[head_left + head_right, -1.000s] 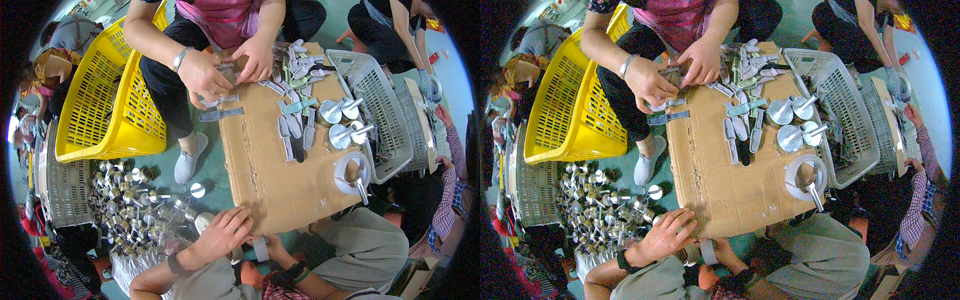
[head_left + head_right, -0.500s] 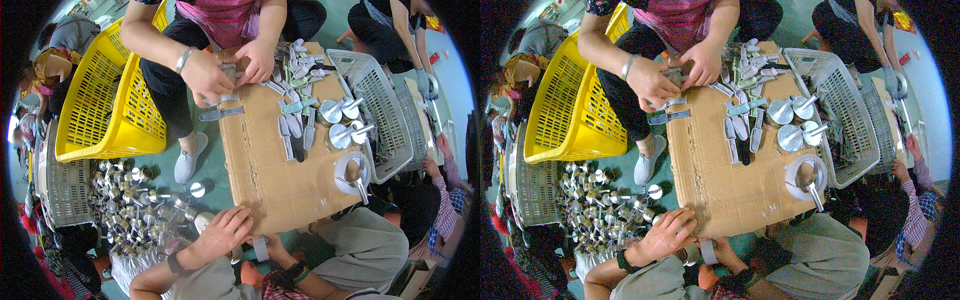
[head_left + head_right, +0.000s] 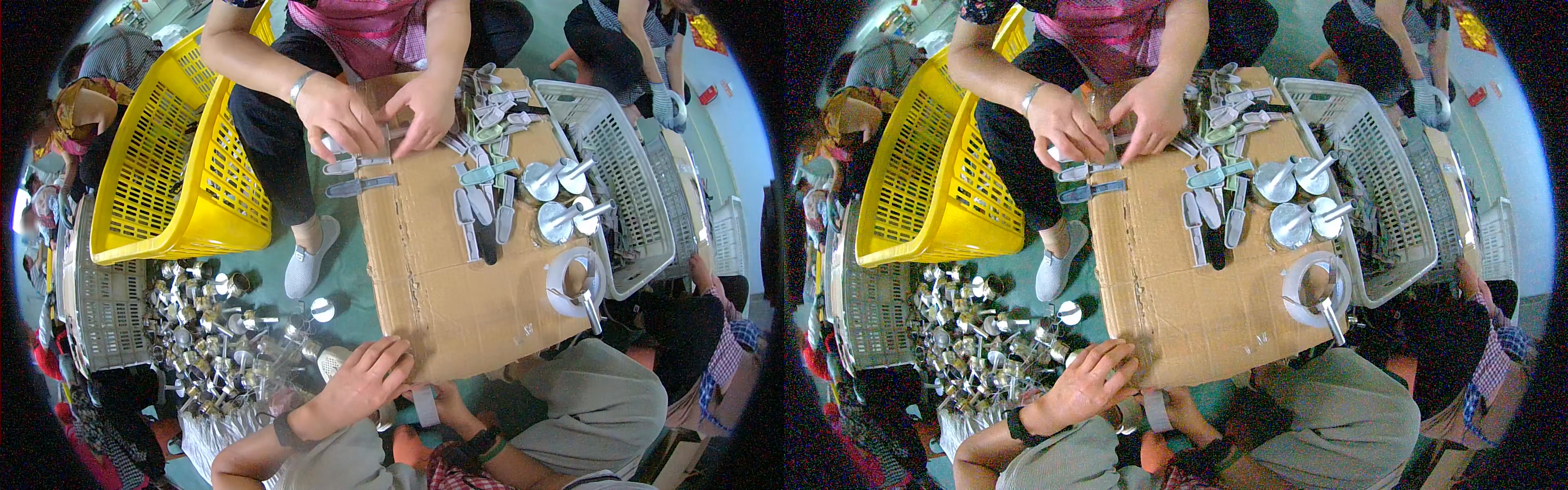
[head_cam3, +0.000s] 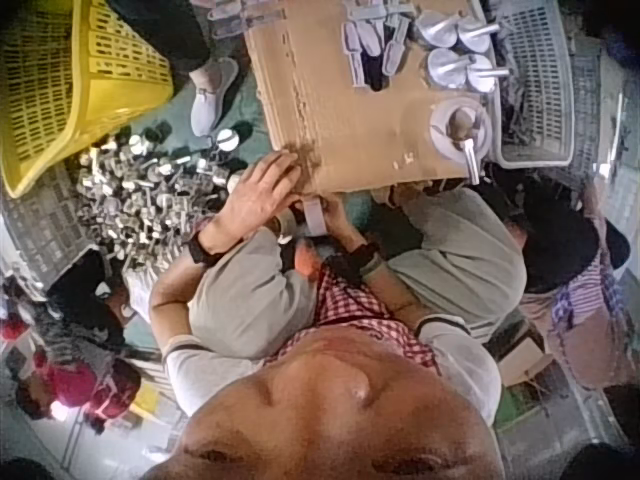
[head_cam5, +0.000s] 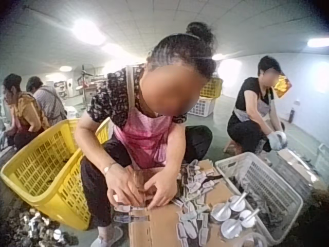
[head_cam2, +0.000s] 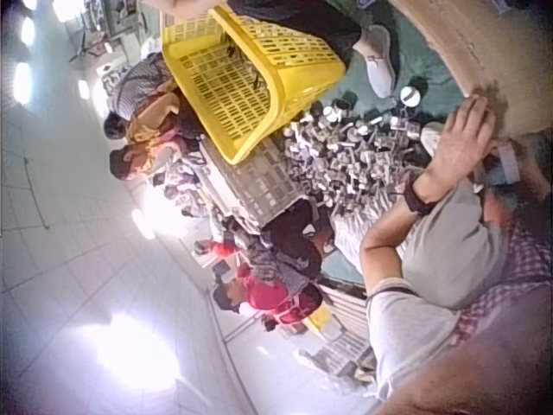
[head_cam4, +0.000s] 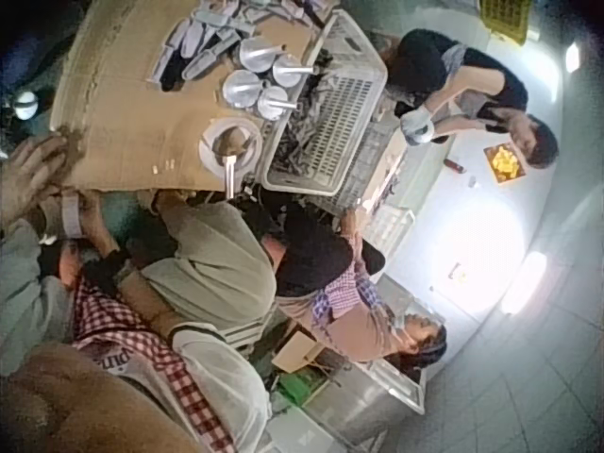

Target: Assembling small metal components using adhesive tape and containers in a factory setting.

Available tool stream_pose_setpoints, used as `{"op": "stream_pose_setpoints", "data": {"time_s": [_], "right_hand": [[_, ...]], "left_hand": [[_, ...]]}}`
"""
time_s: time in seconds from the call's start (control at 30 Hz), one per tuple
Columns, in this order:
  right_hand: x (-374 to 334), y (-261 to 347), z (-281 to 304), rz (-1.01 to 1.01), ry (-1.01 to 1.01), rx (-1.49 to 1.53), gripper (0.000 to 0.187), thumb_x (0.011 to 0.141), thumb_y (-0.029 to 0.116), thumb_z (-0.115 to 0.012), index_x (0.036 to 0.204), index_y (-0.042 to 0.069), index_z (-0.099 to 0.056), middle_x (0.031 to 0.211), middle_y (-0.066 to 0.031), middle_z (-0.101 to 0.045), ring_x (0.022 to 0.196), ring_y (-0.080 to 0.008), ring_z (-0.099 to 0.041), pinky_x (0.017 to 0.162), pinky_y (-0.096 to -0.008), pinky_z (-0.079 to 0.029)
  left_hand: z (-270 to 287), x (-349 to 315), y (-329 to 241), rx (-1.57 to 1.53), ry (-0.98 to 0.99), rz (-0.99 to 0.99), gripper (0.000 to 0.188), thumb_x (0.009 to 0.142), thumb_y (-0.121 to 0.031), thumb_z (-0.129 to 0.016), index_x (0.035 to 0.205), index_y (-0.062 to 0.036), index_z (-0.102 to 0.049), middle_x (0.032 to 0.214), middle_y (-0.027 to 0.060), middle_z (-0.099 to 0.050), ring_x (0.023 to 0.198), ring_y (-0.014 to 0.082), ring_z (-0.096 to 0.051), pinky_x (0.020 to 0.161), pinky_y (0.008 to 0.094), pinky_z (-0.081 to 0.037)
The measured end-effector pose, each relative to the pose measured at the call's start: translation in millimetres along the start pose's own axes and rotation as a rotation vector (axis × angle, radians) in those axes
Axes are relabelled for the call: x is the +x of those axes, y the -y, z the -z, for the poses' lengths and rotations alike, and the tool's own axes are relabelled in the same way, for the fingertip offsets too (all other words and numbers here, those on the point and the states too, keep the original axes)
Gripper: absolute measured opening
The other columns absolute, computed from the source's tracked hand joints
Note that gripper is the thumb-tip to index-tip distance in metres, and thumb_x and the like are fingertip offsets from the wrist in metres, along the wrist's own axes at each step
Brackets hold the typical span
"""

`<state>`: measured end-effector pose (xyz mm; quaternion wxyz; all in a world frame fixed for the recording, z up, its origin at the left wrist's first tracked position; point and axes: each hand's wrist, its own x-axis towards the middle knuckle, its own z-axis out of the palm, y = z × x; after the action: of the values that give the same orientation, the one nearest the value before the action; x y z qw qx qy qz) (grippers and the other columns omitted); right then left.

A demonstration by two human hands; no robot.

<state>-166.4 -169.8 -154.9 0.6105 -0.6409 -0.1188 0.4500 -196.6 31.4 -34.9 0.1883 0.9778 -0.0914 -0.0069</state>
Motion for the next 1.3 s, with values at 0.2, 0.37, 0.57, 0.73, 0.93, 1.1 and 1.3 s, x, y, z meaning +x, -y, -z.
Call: {"op": "stream_pose_setpoints", "data": {"time_s": [0.2,0.37,0.57,0.73,0.93,1.1,1.3], "right_hand": [[-0.5,-3.2,1.5,0.03,0.011,-0.013,0.022,0.074,0.009,-0.07,0.094,0.005,-0.063,0.09,-0.0046,-0.065,0.083,-0.0148,-0.059,0.074,-0.031,-0.049],[-0.3,-3.7,-0.5,0.014,-0.02,0.012,0.018,0.077,0.01,-0.069,0.093,0.005,-0.064,0.086,-0.0037,-0.066,0.079,-0.013,-0.059,0.071,-0.0297,-0.049],[-0.7,0.4,1.6,-0.083,0.048,0.089,0.027,0.074,0.001,-0.069,0.1,0.002,-0.063,0.098,-0.0045,-0.064,0.088,-0.0127,-0.059,0.08,-0.0292,-0.049],[-0.1,-8.5,4.0,0.041,0.046,0.024,0.026,0.073,0.004,-0.07,0.098,0.005,-0.063,0.095,-0.0044,-0.064,0.087,-0.014,-0.059,0.078,-0.0297,-0.048],[3.0,-16.7,3.3,0.219,-0.012,-0.048,0.024,0.072,0.007,-0.07,0.095,0.006,-0.062,0.094,-0.0056,-0.065,0.086,-0.0153,-0.059,0.078,-0.0307,-0.047],[5.0,-14.5,1.8,0.249,0.058,0.151,0.012,0.077,0.003,-0.065,0.087,0.004,-0.057,0.094,-0.0074,-0.063,0.084,-0.0147,-0.058,0.077,-0.0294,-0.047],[6.6,-13.0,-3.2,0.324,0.132,0.342,0.016,0.077,-0.004,-0.06,0.09,0.004,-0.055,0.092,-0.007,-0.059,0.086,-0.0158,-0.056,0.077,-0.0265,-0.045]], "left_hand": [[1.2,1.4,-0.5,-0.006,-0.008,-0.001,0.045,0.077,-0.03,-0.064,0.111,-0.0051,-0.051,0.119,0.0139,-0.047,0.112,0.0306,-0.046,0.09,0.0406,-0.042],[0.7,1.1,-0.2,-0.012,-0.014,-0.001,0.044,0.077,-0.03,-0.064,0.11,-0.0053,-0.051,0.119,0.0141,-0.047,0.112,0.0309,-0.046,0.09,0.0405,-0.042],[1.4,0.8,0.9,-0.005,-0.007,-0.009,0.044,0.076,-0.03,-0.064,0.109,-0.005,-0.052,0.119,0.0149,-0.048,0.111,0.031,-0.047,0.09,0.0404,-0.042],[0.8,1.2,-0.9,0.002,-0.008,-0.008,0.044,0.076,-0.03,-0.065,0.109,-0.0047,-0.052,0.119,0.0141,-0.048,0.112,0.0308,-0.046,0.09,0.0397,-0.043],[16.5,2.8,-1.3,-0.042,-0.019,-0.041,0.045,0.075,-0.029,-0.066,0.11,-0.0051,-0.054,0.122,0.0133,-0.049,0.113,0.0283,-0.048,0.09,0.0381,-0.043],[29.4,3.5,5.7,-0.209,0.042,-0.055,0.04,0.078,-0.018,-0.064,0.114,-0.0043,-0.054,0.124,0.0144,-0.049,0.115,0.0301,-0.047,0.094,0.0376,-0.041],[38.5,-6.1,42.4,-1.017,0.115,0.289,0.027,0.088,-0.014,-0.053,0.111,-0.0001,-0.058,0.124,0.0101,-0.051,0.113,0.0203,-0.049,0.093,0.0322,-0.041]]}}
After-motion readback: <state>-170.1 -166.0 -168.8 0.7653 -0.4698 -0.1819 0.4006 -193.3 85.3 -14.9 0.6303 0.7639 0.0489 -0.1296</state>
